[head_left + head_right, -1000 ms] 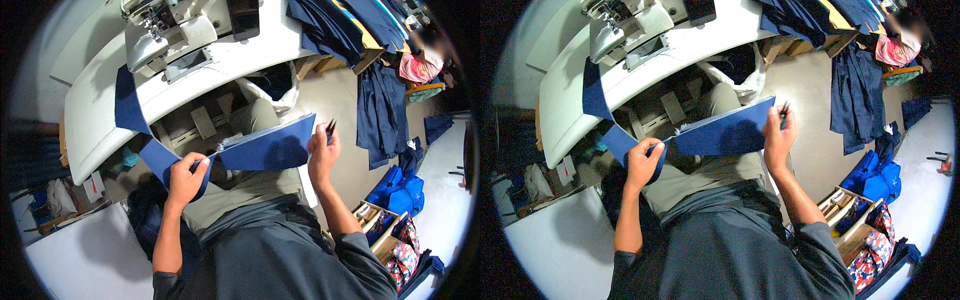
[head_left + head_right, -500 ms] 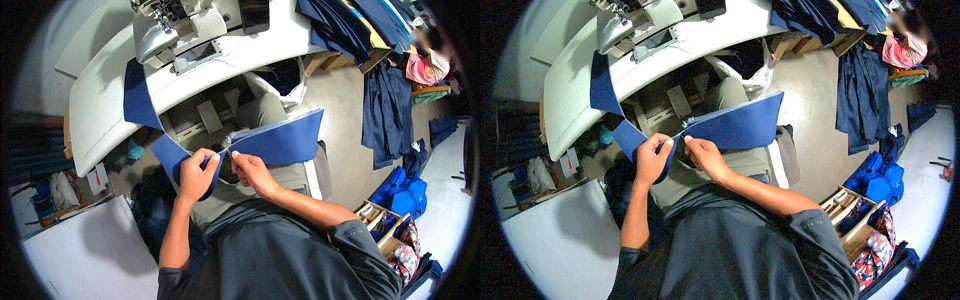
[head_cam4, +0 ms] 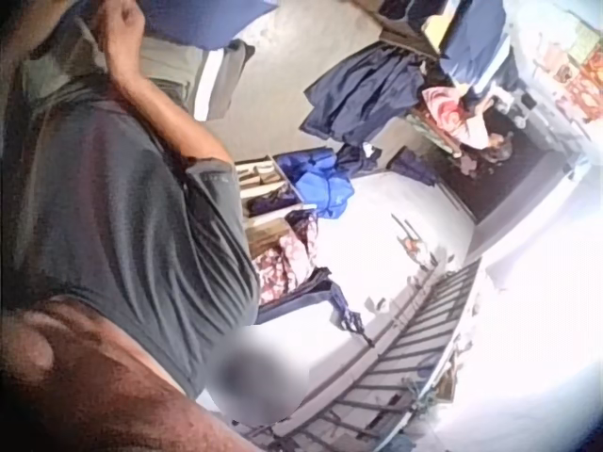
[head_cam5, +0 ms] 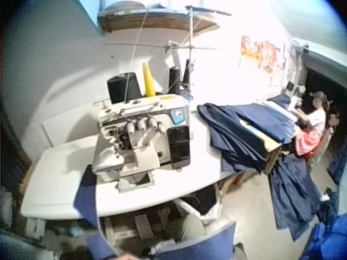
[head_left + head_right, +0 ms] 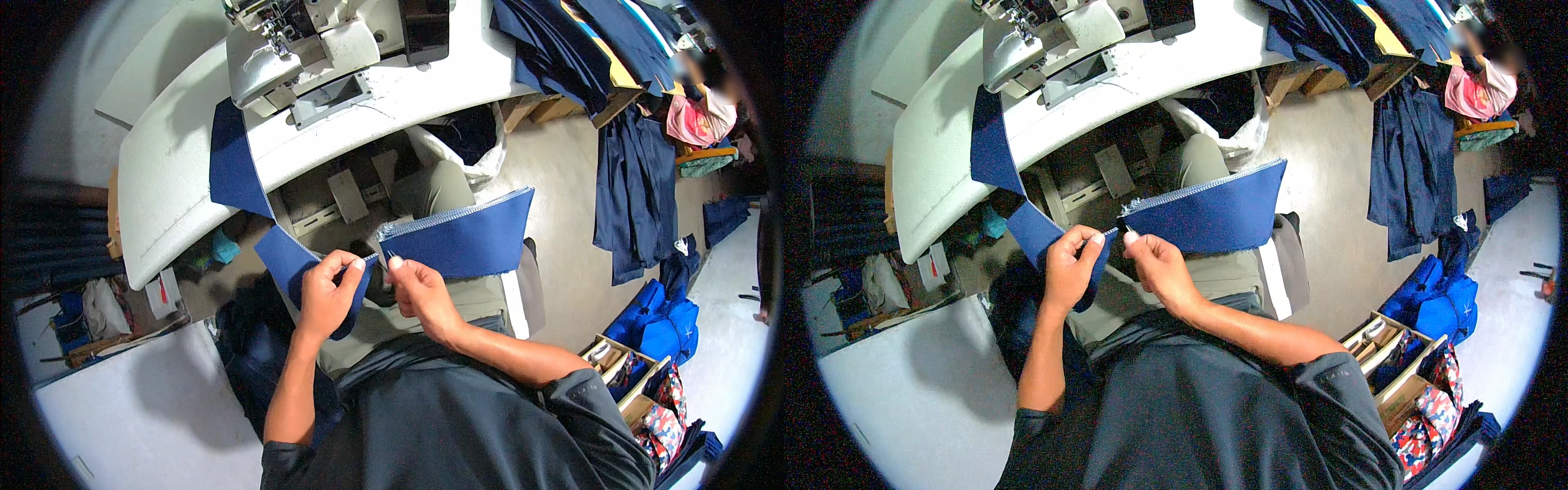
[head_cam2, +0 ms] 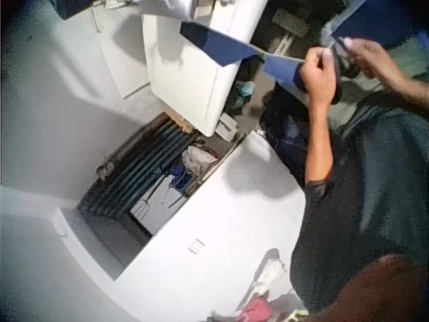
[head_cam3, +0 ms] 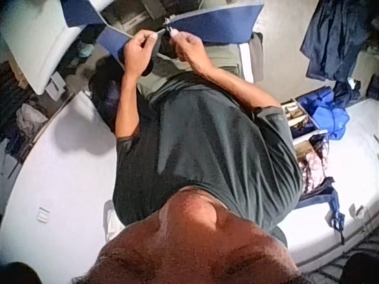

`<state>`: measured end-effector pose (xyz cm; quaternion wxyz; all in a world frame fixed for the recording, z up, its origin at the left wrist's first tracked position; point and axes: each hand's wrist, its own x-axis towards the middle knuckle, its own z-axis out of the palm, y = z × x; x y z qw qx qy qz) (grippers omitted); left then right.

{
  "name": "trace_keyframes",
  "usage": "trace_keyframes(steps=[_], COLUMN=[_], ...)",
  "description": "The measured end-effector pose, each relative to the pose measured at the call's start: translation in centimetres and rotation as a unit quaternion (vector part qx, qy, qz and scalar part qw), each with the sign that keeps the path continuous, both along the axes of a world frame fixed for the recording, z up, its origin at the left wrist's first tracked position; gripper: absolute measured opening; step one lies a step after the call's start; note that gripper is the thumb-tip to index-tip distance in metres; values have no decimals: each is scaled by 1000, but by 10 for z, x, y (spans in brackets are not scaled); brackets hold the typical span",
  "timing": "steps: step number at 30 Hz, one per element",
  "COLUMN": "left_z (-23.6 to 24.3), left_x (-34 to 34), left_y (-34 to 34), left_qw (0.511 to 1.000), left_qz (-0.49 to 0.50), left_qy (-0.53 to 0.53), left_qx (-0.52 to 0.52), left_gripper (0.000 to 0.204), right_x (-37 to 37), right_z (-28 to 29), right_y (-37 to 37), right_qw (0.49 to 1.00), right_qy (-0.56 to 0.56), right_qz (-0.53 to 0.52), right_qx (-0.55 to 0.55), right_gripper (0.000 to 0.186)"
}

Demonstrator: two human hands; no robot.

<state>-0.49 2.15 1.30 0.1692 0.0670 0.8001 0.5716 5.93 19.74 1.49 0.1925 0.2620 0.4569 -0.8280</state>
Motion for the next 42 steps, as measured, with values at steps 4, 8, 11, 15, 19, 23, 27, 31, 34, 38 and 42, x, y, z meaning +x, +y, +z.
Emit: trace_keyframes(steps=[4, 8, 11, 15, 19, 23, 27, 31, 34, 38, 42], left_z=[12, 15, 3, 9, 16, 11, -6, -7, 5, 1, 6], left_x=[3, 2, -2, -3, -7, -13, -19, -16, -13, -10, -7], left_y=[18, 28, 8, -34, -49, -31, -23, -20, -17, -22, -18], left_qw=[999, 998, 998, 989, 990, 993, 989, 990, 988, 994, 998], left_qz=[-27, -36, -61, -120, -112, -15, -8, 4, 3, -2, 11], left_qy=[4, 14, -14, -19, 5, 23, 80, 78, 83, 69, 28], left_qx=[35, 48, 1, -80, -84, -118, -128, -116, -127, -86, -56], left_gripper=[16, 21, 25, 18, 13, 14, 14, 14, 14, 13, 14], right_x=[-3, 2, 16, 15, 8, -4, -14, -16, -15, -7, 9], right_z=[10, 1, 12, 33, 18, -9, -29, -58, -32, 5, 16], right_y=[-7, 0, 23, 94, 167, 196, 207, 208, 194, 141, 67], right_qw=[998, 992, 962, 942, 935, 925, 906, 838, 840, 889, 990], right_qy=[51, 89, 178, 130, 99, 84, 60, 62, 105, 219, 72], right_qz=[6, -18, -13, -146, -246, -249, -177, -217, -379, -339, -95], right_qx=[39, 84, 207, 271, 237, 275, 379, 497, 374, 217, 73], right_gripper=[16, 11, 13, 11, 10, 15, 17, 23, 18, 21, 49])
